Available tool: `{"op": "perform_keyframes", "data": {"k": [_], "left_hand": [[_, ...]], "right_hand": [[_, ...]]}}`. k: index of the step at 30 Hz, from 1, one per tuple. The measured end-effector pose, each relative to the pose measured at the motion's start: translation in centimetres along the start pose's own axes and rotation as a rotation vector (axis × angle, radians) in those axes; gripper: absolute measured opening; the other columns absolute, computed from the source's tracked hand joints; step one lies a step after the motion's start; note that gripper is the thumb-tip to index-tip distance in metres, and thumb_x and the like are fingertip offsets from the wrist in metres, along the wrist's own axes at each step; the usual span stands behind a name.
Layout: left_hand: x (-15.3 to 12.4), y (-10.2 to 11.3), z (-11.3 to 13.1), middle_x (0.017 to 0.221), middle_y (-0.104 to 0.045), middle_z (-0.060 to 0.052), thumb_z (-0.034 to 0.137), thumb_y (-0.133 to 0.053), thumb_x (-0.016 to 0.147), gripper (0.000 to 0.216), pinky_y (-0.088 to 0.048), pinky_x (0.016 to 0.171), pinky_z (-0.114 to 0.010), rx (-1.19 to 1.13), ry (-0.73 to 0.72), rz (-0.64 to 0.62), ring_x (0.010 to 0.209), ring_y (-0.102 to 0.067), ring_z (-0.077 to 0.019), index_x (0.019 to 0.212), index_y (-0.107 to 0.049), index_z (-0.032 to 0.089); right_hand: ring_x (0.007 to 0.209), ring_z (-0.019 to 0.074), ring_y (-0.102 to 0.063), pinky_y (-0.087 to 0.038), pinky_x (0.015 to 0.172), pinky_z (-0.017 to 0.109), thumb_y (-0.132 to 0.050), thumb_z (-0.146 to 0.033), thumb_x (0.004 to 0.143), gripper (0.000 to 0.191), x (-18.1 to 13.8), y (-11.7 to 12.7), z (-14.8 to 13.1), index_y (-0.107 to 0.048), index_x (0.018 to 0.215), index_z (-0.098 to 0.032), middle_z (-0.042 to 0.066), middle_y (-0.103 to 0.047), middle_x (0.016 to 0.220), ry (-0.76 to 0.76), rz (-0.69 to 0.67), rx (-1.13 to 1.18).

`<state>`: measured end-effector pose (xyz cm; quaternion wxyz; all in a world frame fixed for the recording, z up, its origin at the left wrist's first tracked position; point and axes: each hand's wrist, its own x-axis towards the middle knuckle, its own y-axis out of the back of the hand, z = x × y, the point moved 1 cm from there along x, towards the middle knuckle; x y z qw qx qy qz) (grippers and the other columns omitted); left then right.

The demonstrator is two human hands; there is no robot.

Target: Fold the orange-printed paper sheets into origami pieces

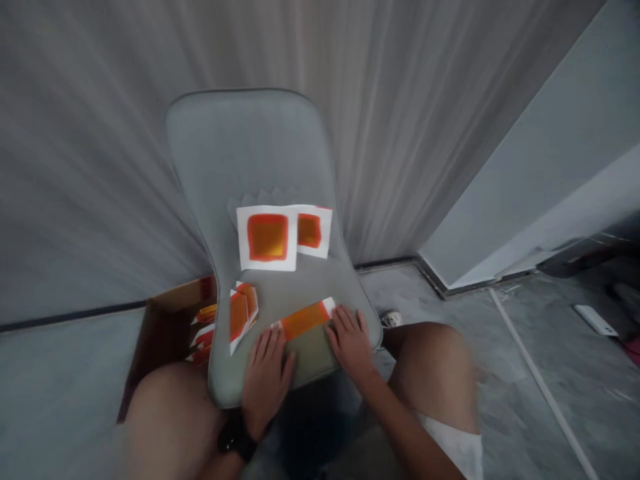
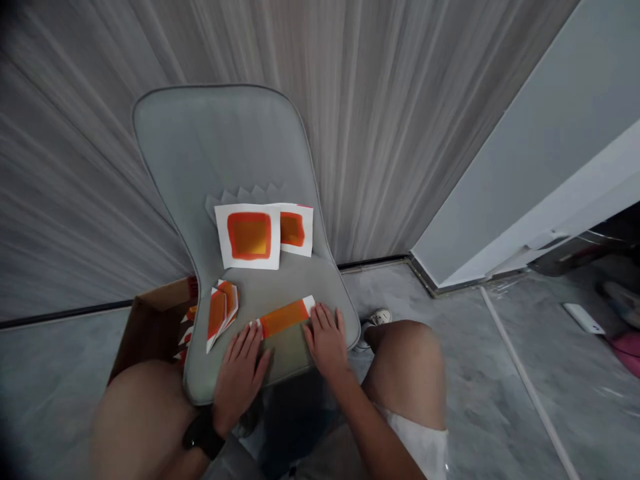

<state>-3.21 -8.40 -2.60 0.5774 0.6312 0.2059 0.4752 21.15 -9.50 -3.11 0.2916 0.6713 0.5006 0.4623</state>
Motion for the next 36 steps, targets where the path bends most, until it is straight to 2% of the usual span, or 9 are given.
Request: {"op": "perform_keyframes", "data": {"k": [4, 7, 10, 12, 19, 24, 29, 33, 36], "left_hand": [[1.1, 0.2, 0.2, 0.155, -0.058, -0.014, 0.042, -0.043, 0.109, 0.057, -0.046, 0.120, -0.052, -0.128, 0.122, 0.085, 0.147, -0.052, -0.0299, 0.160, -0.042, 0.017], [2.8, 0.6, 0.5, 0.159, -0.054, -0.016, 0.045, -0.049, 0.107, 0.061, -0.044, 0.122, -0.053, -0.138, 0.112, 0.091, 0.154, -0.043, -0.0325, 0.160, -0.042, 0.016], [4.4, 0.8, 0.5, 0.164, -0.045, -0.021, 0.051, -0.059, 0.101, 0.065, -0.041, 0.122, -0.059, -0.093, 0.087, 0.048, 0.158, -0.034, -0.0400, 0.155, -0.050, 0.015], [5.0, 0.9, 0.4, 0.164, -0.044, -0.023, 0.050, -0.064, 0.098, 0.061, -0.041, 0.122, -0.061, -0.085, 0.077, 0.030, 0.158, -0.032, -0.0424, 0.147, -0.058, 0.014], [3.2, 2.1, 0.5, 0.143, -0.068, -0.011, 0.025, -0.062, 0.102, 0.021, -0.048, 0.116, -0.052, -0.197, -0.084, 0.128, 0.143, -0.053, -0.0308, 0.120, -0.073, 0.022], [0.9, 1.8, 0.6, 0.136, -0.074, -0.005, 0.022, -0.060, 0.103, 0.032, -0.051, 0.113, -0.050, -0.247, -0.219, 0.046, 0.134, -0.062, -0.0271, 0.132, -0.071, 0.027], [1.1, 1.3, 0.1, 0.135, -0.074, -0.005, 0.031, -0.063, 0.103, 0.028, -0.053, 0.111, -0.047, -0.356, -0.206, 0.022, 0.132, -0.065, -0.0251, 0.128, -0.074, 0.026], [2.0, 1.5, -0.5, 0.131, -0.076, -0.004, 0.034, -0.064, 0.103, 0.025, -0.053, 0.112, -0.047, -0.399, -0.223, 0.028, 0.123, -0.070, -0.0225, 0.125, -0.075, 0.027], [2.0, 1.7, -1.0, 0.141, -0.071, -0.005, 0.034, -0.066, 0.102, 0.034, -0.049, 0.119, -0.048, -0.390, -0.297, -0.006, 0.130, -0.067, -0.0222, 0.135, -0.070, 0.028]], "right_hand": [[0.144, 0.0367, -0.051, -0.040, 0.122, 0.057, -0.060, -0.048, 0.103, 0.061, 3.1, 0.5, 0.8, -0.055, 0.154, -0.014, 0.021, -0.058, 0.152, 0.027, -0.029, 0.034], [0.152, 0.0396, -0.040, -0.041, 0.122, 0.057, -0.075, -0.053, 0.092, 0.074, 5.9, 0.5, 1.7, -0.056, 0.152, -0.014, 0.024, -0.049, 0.158, 0.117, -0.158, 0.070], [0.151, 0.0381, -0.042, -0.042, 0.121, 0.057, -0.084, -0.046, 0.084, 0.062, 7.6, 0.5, 2.5, -0.069, 0.136, -0.016, 0.023, -0.053, 0.154, 0.196, -0.276, 0.124], [0.148, 0.0350, -0.046, -0.044, 0.121, 0.056, -0.085, -0.038, 0.084, 0.050, 7.9, 0.8, 2.9, -0.072, 0.127, -0.017, 0.021, -0.057, 0.150, 0.238, -0.262, 0.180], [0.137, 0.0318, -0.056, -0.043, 0.122, 0.059, -0.071, -0.021, 0.095, 0.012, 3.7, 3.8, 2.6, -0.075, 0.106, -0.019, 0.014, -0.069, 0.133, 0.375, -0.079, 0.252], [0.126, 0.0246, -0.065, -0.047, 0.120, 0.052, -0.059, -0.023, 0.105, 0.023, -0.6, 4.5, 2.4, -0.076, 0.119, -0.025, 0.010, -0.074, 0.128, 0.426, -0.153, 0.246], [0.119, 0.0236, -0.068, -0.056, 0.107, 0.043, -0.060, -0.035, 0.106, 0.025, -0.7, 4.0, 2.9, -0.079, 0.119, -0.025, 0.010, -0.074, 0.126, 0.407, -0.168, 0.326], [0.117, 0.0253, -0.070, -0.055, 0.109, 0.048, -0.061, -0.039, 0.105, 0.027, -0.2, 4.7, 3.3, -0.080, 0.118, -0.025, 0.010, -0.075, 0.126, 0.423, -0.171, 0.320], [0.128, 0.0269, -0.066, -0.048, 0.119, 0.054, -0.061, -0.034, 0.105, 0.028, -0.9, 5.4, 3.5, -0.077, 0.126, -0.025, 0.011, -0.072, 0.136, 0.438, -0.211, 0.251]]}}
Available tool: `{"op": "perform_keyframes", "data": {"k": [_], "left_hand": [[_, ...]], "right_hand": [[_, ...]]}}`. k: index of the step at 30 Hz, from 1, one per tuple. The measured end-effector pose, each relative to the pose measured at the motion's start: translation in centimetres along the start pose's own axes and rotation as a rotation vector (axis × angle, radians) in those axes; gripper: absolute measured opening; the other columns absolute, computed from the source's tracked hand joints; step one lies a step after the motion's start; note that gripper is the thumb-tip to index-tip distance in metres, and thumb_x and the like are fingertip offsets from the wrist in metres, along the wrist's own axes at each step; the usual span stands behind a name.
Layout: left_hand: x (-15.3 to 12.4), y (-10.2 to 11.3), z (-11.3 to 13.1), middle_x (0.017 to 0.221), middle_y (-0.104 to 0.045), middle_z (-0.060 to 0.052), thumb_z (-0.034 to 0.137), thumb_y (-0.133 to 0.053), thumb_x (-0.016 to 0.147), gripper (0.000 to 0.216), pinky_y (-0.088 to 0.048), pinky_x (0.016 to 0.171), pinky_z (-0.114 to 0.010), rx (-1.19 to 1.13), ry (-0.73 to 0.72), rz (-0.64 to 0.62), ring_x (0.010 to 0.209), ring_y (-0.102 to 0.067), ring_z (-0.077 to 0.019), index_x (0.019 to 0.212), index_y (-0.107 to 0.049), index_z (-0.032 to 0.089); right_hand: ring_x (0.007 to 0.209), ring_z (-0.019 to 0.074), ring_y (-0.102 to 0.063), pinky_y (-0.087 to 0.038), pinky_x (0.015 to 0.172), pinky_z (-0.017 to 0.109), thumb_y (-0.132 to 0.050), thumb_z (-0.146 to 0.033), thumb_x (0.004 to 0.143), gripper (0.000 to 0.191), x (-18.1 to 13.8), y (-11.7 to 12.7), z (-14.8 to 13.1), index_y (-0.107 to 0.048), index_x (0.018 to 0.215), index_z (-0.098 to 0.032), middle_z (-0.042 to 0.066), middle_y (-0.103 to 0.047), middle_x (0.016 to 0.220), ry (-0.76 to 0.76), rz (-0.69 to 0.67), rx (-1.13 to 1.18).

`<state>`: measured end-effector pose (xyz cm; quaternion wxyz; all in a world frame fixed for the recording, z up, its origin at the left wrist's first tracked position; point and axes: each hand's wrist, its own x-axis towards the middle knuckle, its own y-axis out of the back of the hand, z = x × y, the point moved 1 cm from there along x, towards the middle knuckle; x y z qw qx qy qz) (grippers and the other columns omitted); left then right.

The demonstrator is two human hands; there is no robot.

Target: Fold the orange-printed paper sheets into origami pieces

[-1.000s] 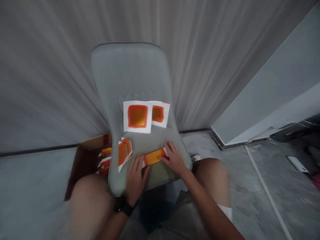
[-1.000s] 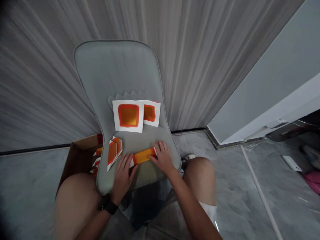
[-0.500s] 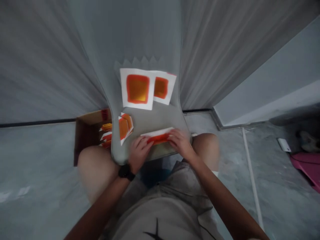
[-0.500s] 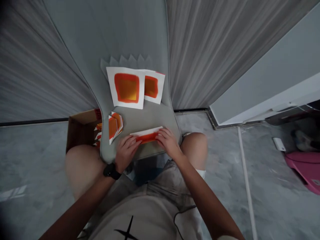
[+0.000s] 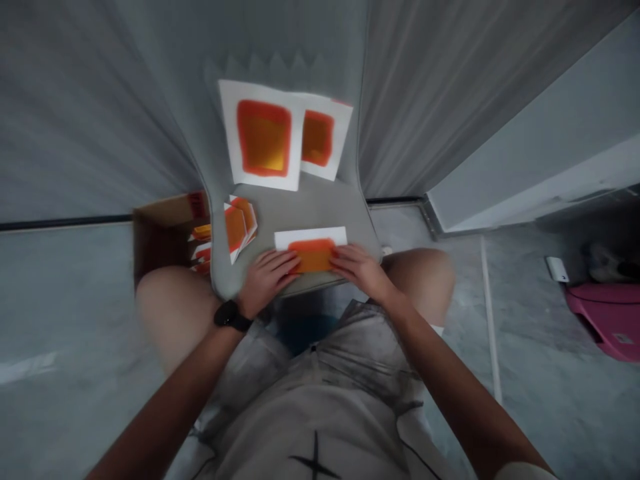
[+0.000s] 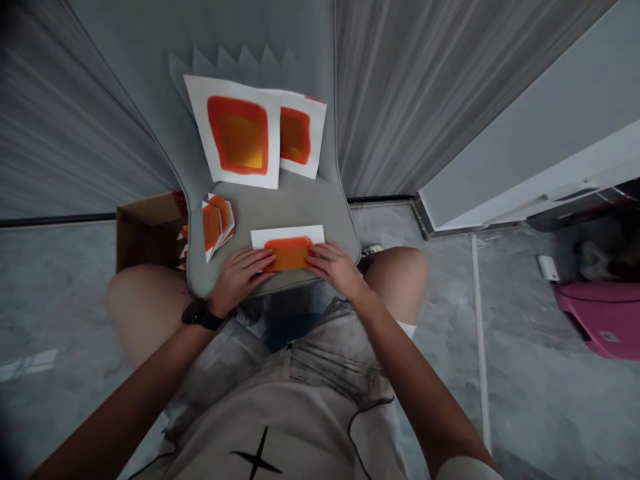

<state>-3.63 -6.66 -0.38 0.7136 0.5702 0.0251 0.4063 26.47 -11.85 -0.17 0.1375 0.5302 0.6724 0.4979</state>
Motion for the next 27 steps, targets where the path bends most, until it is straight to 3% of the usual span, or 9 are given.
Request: {"op": "perform_keyframes", "data": {"k": [5, 9, 11, 16, 20, 23, 27], "left_hand": [[-1.2, 0.0, 0.4, 0.147, -0.067, -0.003, 0.026, -0.060, 0.104, 0.034, -0.043, 0.125, -0.050, 0.038, -0.014, -0.029, 0.142, -0.059, -0.0216, 0.137, -0.069, 0.031], [-2.5, -0.7, 1.1, 0.146, -0.068, -0.006, 0.025, -0.054, 0.107, 0.033, -0.045, 0.125, -0.049, 0.060, 0.015, -0.037, 0.140, -0.061, -0.0213, 0.135, -0.070, 0.028], [-2.8, -1.0, 1.3, 0.147, -0.067, -0.007, 0.026, -0.053, 0.108, 0.033, -0.044, 0.126, -0.050, 0.056, 0.031, -0.038, 0.142, -0.059, -0.0216, 0.135, -0.070, 0.027], [-2.6, -1.1, 1.3, 0.139, -0.072, -0.005, 0.034, -0.055, 0.107, 0.028, -0.046, 0.124, -0.051, -0.014, 0.096, -0.004, 0.135, -0.064, -0.0216, 0.125, -0.076, 0.028], [-1.4, -0.9, 1.0, 0.128, -0.077, -0.005, 0.040, -0.054, 0.107, 0.029, -0.054, 0.110, -0.045, -0.064, 0.195, 0.053, 0.121, -0.070, -0.0218, 0.114, -0.078, 0.025], [-0.6, -0.9, 1.1, 0.122, -0.078, -0.007, 0.039, -0.050, 0.108, 0.033, -0.055, 0.101, -0.043, -0.023, 0.253, 0.055, 0.111, -0.071, -0.0232, 0.122, -0.076, 0.023], [-0.1, -0.9, 2.0, 0.135, -0.073, -0.009, 0.026, -0.045, 0.109, 0.039, -0.050, 0.109, -0.048, 0.128, 0.211, 0.112, 0.127, -0.065, -0.0267, 0.140, -0.069, 0.027]], "right_hand": [[0.133, 0.0254, -0.064, -0.042, 0.125, 0.054, -0.057, -0.022, 0.106, 0.032, -0.9, 0.0, -0.7, -0.073, 0.133, -0.023, 0.012, -0.072, 0.137, 0.054, -0.051, -0.093], [0.152, 0.0268, -0.048, -0.042, 0.126, 0.055, -0.055, -0.020, 0.106, 0.037, -0.7, -1.0, -0.5, -0.069, 0.140, -0.025, 0.012, -0.055, 0.159, 0.033, -0.071, -0.114], [0.156, 0.0268, -0.042, -0.041, 0.127, 0.056, -0.055, -0.021, 0.106, 0.040, -0.8, -1.5, -0.2, -0.066, 0.144, -0.027, 0.009, -0.050, 0.164, -0.018, -0.099, -0.120], [0.153, 0.0260, -0.046, -0.040, 0.127, 0.054, -0.056, -0.033, 0.107, 0.036, -1.2, -1.9, 0.4, -0.068, 0.141, -0.030, 0.007, -0.055, 0.160, -0.074, -0.096, -0.070], [0.139, 0.0267, -0.059, -0.048, 0.120, 0.050, -0.057, -0.039, 0.107, 0.030, -0.4, -1.3, 0.5, -0.077, 0.127, -0.027, 0.008, -0.066, 0.147, -0.107, -0.029, 0.034], [0.122, 0.0263, -0.068, -0.054, 0.110, 0.046, -0.057, -0.043, 0.107, 0.031, 0.8, -1.1, 0.5, -0.082, 0.112, -0.025, 0.009, -0.074, 0.131, -0.192, 0.045, 0.112], [0.104, 0.0239, -0.072, -0.058, 0.099, 0.040, -0.056, -0.046, 0.106, 0.038, 2.2, -1.4, 0.7, -0.082, 0.099, -0.021, 0.010, -0.077, 0.111, -0.254, 0.105, 0.167]]}}
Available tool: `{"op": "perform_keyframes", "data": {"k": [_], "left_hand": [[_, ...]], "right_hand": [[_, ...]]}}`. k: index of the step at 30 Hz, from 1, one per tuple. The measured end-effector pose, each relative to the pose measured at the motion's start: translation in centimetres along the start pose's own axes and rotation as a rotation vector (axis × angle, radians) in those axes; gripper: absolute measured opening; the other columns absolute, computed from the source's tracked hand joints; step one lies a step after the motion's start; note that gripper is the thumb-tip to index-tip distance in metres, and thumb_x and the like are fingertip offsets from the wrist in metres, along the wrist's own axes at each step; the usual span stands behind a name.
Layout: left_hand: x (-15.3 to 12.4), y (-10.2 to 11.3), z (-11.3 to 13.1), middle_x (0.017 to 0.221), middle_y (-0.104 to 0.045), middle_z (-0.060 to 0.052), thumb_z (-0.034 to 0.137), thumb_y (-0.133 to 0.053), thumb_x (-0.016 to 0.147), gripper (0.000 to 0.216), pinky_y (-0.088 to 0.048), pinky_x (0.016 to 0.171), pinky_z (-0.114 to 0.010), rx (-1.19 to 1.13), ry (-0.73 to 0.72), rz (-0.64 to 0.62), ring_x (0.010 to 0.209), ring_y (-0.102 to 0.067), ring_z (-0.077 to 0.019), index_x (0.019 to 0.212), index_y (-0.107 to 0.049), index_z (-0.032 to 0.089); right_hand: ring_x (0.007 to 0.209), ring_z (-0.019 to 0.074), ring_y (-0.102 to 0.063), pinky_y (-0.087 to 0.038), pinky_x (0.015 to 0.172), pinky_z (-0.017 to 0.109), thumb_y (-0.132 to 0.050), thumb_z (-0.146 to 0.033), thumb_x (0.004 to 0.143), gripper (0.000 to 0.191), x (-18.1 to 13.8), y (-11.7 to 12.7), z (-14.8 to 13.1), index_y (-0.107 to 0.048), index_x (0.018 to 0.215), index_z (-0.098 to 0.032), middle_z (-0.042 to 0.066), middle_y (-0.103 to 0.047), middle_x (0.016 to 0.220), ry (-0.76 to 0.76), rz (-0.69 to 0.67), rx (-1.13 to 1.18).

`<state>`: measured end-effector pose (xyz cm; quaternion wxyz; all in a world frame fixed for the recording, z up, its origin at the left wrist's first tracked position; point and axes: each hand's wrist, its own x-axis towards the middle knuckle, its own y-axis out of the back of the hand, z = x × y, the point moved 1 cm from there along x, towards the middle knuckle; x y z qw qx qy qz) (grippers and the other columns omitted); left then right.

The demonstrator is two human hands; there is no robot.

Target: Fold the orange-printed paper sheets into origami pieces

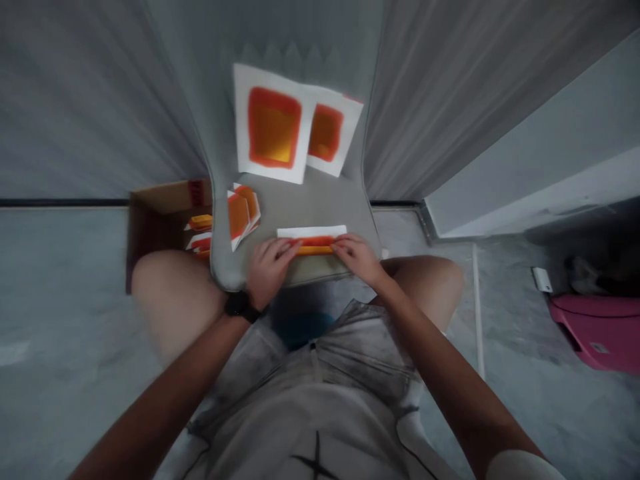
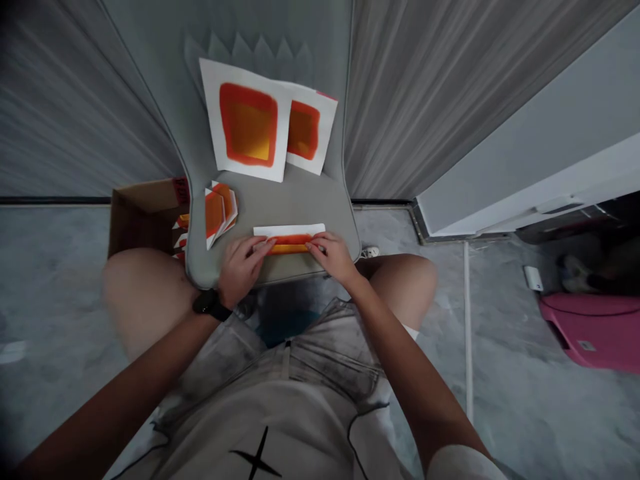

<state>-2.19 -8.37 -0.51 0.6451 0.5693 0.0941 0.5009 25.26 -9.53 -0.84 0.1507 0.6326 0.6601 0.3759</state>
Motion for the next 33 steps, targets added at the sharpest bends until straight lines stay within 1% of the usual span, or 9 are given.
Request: {"op": "perform_keyframes", "data": {"k": [4, 8, 10, 12, 15, 18, 25, 29, 33], "left_hand": [[-0.2, 0.1, 1.4, 0.153, -0.062, -0.003, 0.014, -0.044, 0.105, 0.049, -0.037, 0.128, -0.052, 0.025, -0.158, -0.078, 0.149, -0.050, -0.0247, 0.147, -0.063, 0.032], [-0.6, -0.3, 1.7, 0.159, -0.056, -0.007, 0.014, -0.048, 0.102, 0.051, -0.031, 0.131, -0.058, 0.106, -0.184, -0.177, 0.155, -0.043, -0.0285, 0.151, -0.059, 0.025], [-0.9, -0.6, 1.6, 0.161, -0.052, -0.010, 0.016, -0.049, 0.102, 0.053, -0.028, 0.132, -0.061, 0.135, -0.186, -0.204, 0.157, -0.040, -0.0306, 0.155, -0.055, 0.021], [-1.3, -1.0, 1.6, 0.163, -0.050, -0.011, 0.018, -0.049, 0.102, 0.056, -0.026, 0.132, -0.061, 0.125, -0.184, -0.221, 0.158, -0.038, -0.0300, 0.158, -0.050, 0.019], [-1.6, -1.4, 1.7, 0.162, -0.051, -0.012, 0.022, -0.046, 0.104, 0.055, -0.026, 0.133, -0.058, 0.084, -0.147, -0.215, 0.156, -0.042, -0.0278, 0.159, -0.049, 0.019], [-1.6, -1.5, 1.9, 0.161, -0.052, -0.012, 0.026, -0.044, 0.106, 0.053, -0.027, 0.132, -0.056, 0.069, -0.124, -0.218, 0.155, -0.042, -0.0278, 0.159, -0.050, 0.020], [-1.5, -1.4, 1.9, 0.162, -0.049, -0.015, 0.032, -0.044, 0.107, 0.056, -0.028, 0.132, -0.055, 0.089, -0.126, -0.233, 0.157, -0.040, -0.0286, 0.160, -0.046, 0.016], [-1.5, -1.6, 2.1, 0.164, -0.048, -0.015, 0.033, -0.044, 0.107, 0.058, -0.029, 0.132, -0.054, 0.075, -0.117, -0.233, 0.158, -0.038, -0.0287, 0.162, -0.044, 0.016], [-1.6, -1.6, 2.3, 0.165, -0.045, -0.015, 0.031, -0.043, 0.107, 0.059, -0.029, 0.132, -0.053, 0.081, -0.113, -0.234, 0.158, -0.036, -0.0288, 0.163, -0.042, 0.015]], "right_hand": [[0.096, 0.0240, -0.070, -0.058, 0.093, 0.041, -0.055, -0.047, 0.106, 0.037, 0.7, -0.1, 0.2, -0.082, 0.102, -0.022, 0.010, -0.075, 0.106, 0.005, -0.007, -0.039], [0.103, 0.0282, -0.070, -0.057, 0.099, 0.047, -0.051, -0.041, 0.107, 0.037, 0.5, -0.6, -0.3, -0.080, 0.116, -0.020, 0.013, -0.075, 0.108, 0.020, -0.015, -0.156], [0.122, 0.0328, -0.065, -0.047, 0.114, 0.055, -0.048, -0.036, 0.108, 0.038, -0.1, -1.3, -1.3, -0.074, 0.130, -0.020, 0.017, -0.073, 0.126, 0.060, 0.010, -0.272], [0.145, 0.0348, -0.051, -0.030, 0.128, 0.061, -0.045, -0.034, 0.109, 0.044, -0.9, -2.2, -2.6, -0.064, 0.146, -0.020, 0.017, -0.060, 0.151, 0.134, 0.005, -0.355], [0.159, 0.0334, -0.032, -0.020, 0.134, 0.058, -0.046, -0.039, 0.109, 0.057, -2.2, -3.7, -4.0, -0.046, 0.160, -0.014, 0.017, -0.042, 0.168, 0.206, -0.100, -0.396], [0.161, 0.0345, -0.029, -0.020, 0.134, 0.057, -0.047, -0.042, 0.108, 0.062, -3.0, -4.5, -3.8, -0.044, 0.160, -0.006, 0.022, -0.039, 0.168, 0.146, -0.155, -0.429], [0.161, 0.0307, -0.030, -0.021, 0.133, 0.059, -0.044, -0.046, 0.110, 0.061, -3.2, -4.4, -2.3, -0.042, 0.162, -0.015, 0.018, -0.041, 0.168, 0.104, -0.081, -0.400], [0.162, 0.0310, -0.028, -0.018, 0.134, 0.059, -0.042, -0.046, 0.110, 0.062, -3.1, -4.5, -2.4, -0.040, 0.163, -0.012, 0.019, -0.038, 0.169, 0.081, -0.103, -0.401], [0.162, 0.0299, -0.028, -0.017, 0.134, 0.059, -0.041, -0.047, 0.110, 0.062, -3.1, -4.4, -2.3, -0.039, 0.164, -0.016, 0.017, -0.039, 0.169, 0.080, -0.095, -0.396]]}}
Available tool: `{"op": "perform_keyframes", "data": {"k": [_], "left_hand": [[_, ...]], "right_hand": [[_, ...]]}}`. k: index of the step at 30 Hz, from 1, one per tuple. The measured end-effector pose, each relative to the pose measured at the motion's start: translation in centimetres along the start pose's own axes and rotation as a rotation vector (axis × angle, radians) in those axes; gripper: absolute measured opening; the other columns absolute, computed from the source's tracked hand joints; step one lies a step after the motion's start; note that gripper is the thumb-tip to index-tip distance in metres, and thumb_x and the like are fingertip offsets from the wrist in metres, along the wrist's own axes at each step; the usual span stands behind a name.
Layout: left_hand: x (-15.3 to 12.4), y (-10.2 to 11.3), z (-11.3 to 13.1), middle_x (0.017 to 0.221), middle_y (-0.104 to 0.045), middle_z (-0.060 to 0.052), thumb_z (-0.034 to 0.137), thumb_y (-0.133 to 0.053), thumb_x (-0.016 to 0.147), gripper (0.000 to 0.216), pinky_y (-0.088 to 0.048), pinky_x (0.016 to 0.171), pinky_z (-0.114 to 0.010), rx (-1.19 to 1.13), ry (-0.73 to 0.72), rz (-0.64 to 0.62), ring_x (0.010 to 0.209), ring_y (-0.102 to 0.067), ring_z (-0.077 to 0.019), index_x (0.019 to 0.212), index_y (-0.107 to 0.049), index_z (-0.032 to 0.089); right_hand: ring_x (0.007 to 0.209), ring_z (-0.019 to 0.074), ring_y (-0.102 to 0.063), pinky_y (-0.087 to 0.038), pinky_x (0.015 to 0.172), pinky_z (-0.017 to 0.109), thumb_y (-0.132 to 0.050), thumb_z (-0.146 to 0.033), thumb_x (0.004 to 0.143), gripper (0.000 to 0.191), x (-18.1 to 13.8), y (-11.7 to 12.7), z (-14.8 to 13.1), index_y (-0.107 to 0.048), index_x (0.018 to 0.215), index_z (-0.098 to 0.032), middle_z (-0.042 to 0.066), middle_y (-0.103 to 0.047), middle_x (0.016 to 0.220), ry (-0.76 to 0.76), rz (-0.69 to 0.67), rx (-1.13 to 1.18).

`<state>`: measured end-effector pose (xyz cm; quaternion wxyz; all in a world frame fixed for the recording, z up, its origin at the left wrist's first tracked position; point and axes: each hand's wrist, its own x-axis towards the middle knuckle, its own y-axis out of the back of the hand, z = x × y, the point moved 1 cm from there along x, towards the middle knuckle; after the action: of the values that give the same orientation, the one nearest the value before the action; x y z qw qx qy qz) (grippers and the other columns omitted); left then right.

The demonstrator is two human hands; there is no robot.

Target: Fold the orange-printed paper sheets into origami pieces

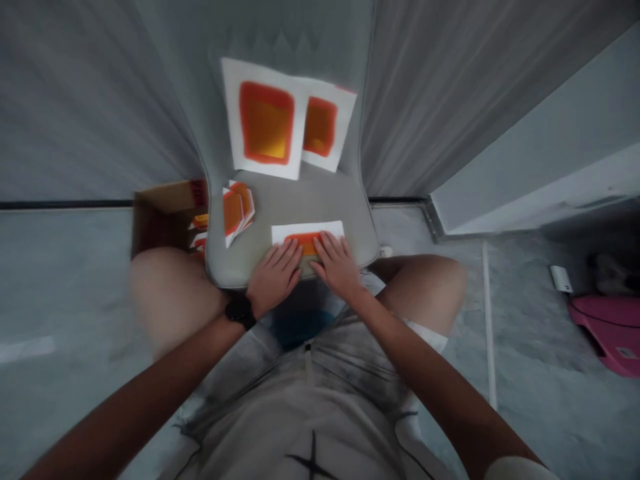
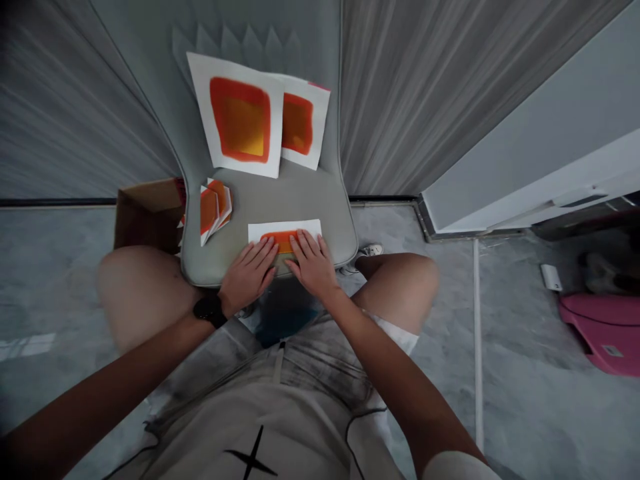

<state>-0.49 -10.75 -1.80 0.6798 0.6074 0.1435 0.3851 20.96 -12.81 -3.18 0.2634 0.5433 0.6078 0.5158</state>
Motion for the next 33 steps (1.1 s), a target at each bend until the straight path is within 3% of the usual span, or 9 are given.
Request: {"op": "perform_keyframes", "data": {"k": [11, 22, 28, 33], "left_hand": [[-0.04, 0.06, 0.37, 0.167, -0.043, -0.014, 0.030, -0.042, 0.107, 0.059, -0.027, 0.133, -0.052, -0.016, 0.030, -0.008, 0.160, -0.032, -0.0284, 0.164, -0.040, 0.013], [0.03, 0.32, 0.55, 0.167, -0.043, -0.014, 0.030, -0.043, 0.106, 0.060, -0.028, 0.133, -0.051, 0.001, 0.034, -0.011, 0.161, -0.032, -0.0280, 0.163, -0.041, 0.014], [0.07, 0.44, 0.70, 0.169, -0.040, -0.014, 0.032, -0.042, 0.107, 0.059, -0.028, 0.133, -0.050, 0.041, 0.056, -0.023, 0.160, -0.033, -0.0286, 0.163, -0.042, 0.013], [0.09, 0.41, 0.67, 0.170, -0.038, -0.014, 0.032, -0.041, 0.106, 0.061, -0.027, 0.133, -0.050, 0.039, 0.064, -0.031, 0.161, -0.030, -0.0285, 0.164, -0.040, 0.012]], "right_hand": [[0.163, 0.0327, -0.025, -0.011, 0.134, 0.065, -0.043, -0.045, 0.110, 0.062, -0.12, -0.09, 0.04, -0.035, 0.166, -0.020, 0.015, -0.036, 0.171, -0.013, 0.005, 0.015], [0.163, 0.0343, -0.022, -0.015, 0.132, 0.065, -0.039, -0.048, 0.111, 0.060, 0.08, -0.02, -0.23, -0.044, 0.162, -0.018, 0.016, -0.035, 0.172, -0.067, 0.025, -0.072], [0.158, 0.0287, -0.037, -0.015, 0.133, 0.062, -0.035, -0.039, 0.112, 0.053, -0.07, 0.59, 0.15, -0.050, 0.158, -0.016, 0.015, -0.052, 0.162, -0.066, 0.155, -0.098], [0.156, 0.0294, -0.041, -0.023, 0.132, 0.060, -0.037, -0.038, 0.112, 0.054, -0.59, 0.04, 0.59, -0.047, 0.159, -0.014, 0.015, -0.056, 0.158, -0.073, 0.129, -0.081]]}}
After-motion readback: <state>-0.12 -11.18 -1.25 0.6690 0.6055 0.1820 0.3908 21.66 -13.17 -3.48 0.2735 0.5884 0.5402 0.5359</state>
